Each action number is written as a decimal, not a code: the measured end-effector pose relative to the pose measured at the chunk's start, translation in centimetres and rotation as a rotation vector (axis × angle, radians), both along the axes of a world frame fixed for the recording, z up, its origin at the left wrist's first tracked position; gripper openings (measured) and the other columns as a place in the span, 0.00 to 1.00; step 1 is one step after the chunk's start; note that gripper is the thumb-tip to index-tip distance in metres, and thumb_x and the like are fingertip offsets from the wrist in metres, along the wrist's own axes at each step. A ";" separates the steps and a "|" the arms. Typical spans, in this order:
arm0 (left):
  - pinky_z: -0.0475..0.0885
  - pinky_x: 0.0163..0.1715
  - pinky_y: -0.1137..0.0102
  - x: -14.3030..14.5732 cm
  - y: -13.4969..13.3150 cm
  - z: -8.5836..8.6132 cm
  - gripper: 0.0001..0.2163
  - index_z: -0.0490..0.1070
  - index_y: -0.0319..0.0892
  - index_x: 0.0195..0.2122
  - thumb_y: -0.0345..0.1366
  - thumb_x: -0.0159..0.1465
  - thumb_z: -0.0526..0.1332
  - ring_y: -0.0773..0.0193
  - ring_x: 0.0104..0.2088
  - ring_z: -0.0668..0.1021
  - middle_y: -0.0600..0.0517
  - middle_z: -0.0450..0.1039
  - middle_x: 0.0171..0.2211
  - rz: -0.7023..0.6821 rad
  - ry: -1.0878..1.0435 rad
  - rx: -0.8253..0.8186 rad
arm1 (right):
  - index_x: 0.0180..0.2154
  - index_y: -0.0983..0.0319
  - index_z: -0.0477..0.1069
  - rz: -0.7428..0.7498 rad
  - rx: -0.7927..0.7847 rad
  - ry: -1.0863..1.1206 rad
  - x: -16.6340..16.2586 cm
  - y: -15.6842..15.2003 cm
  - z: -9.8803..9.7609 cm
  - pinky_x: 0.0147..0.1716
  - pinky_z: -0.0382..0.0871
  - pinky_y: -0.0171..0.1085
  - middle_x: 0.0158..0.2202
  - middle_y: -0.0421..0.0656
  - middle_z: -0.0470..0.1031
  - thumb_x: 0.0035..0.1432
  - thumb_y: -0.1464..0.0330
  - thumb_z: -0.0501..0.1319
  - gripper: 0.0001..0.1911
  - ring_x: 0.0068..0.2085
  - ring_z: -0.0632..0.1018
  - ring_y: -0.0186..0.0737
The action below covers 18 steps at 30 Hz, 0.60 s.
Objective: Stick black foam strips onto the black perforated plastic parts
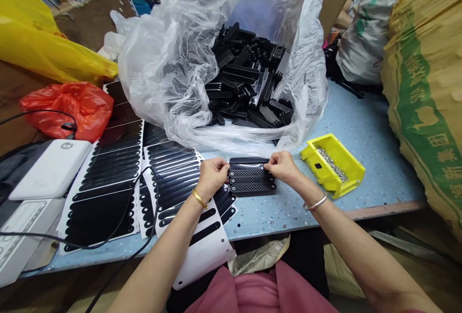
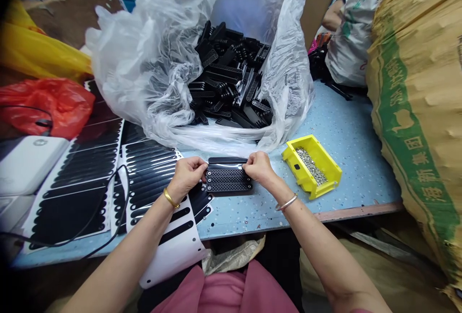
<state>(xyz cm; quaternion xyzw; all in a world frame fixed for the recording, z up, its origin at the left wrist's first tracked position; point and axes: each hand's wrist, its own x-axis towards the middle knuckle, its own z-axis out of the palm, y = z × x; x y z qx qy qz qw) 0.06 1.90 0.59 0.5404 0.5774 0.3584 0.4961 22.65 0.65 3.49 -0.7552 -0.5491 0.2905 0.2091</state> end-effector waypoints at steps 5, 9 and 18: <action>0.63 0.13 0.76 -0.1 0.0 -0.1 0.06 0.71 0.41 0.20 0.32 0.54 0.60 0.65 0.14 0.76 0.57 0.68 0.12 -0.017 -0.005 0.030 | 0.15 0.59 0.65 -0.063 0.015 0.327 0.3 -0.7 -0.5 0.18 0.57 0.33 0.12 0.36 0.65 0.41 0.70 0.62 0.09 0.16 0.67 0.33; 0.63 0.13 0.76 -0.1 0.0 -0.2 0.06 0.71 0.41 0.20 0.32 0.54 0.60 0.64 0.14 0.76 0.57 0.69 0.13 -0.011 0.002 0.031 | 0.16 0.60 0.66 -0.066 -0.008 0.491 0.5 -1.1 -0.2 0.16 0.56 0.32 0.12 0.36 0.65 0.41 0.70 0.63 0.08 0.15 0.66 0.33; 0.65 0.15 0.75 -0.2 0.0 -0.4 0.06 0.72 0.41 0.21 0.33 0.54 0.59 0.66 0.15 0.75 0.56 0.70 0.15 -0.021 0.059 0.076 | 0.20 0.59 0.63 0.229 0.402 -0.316 0.0 -1.9 -0.6 0.27 0.62 0.37 0.22 0.44 0.72 0.50 0.71 0.59 0.09 0.26 0.72 0.40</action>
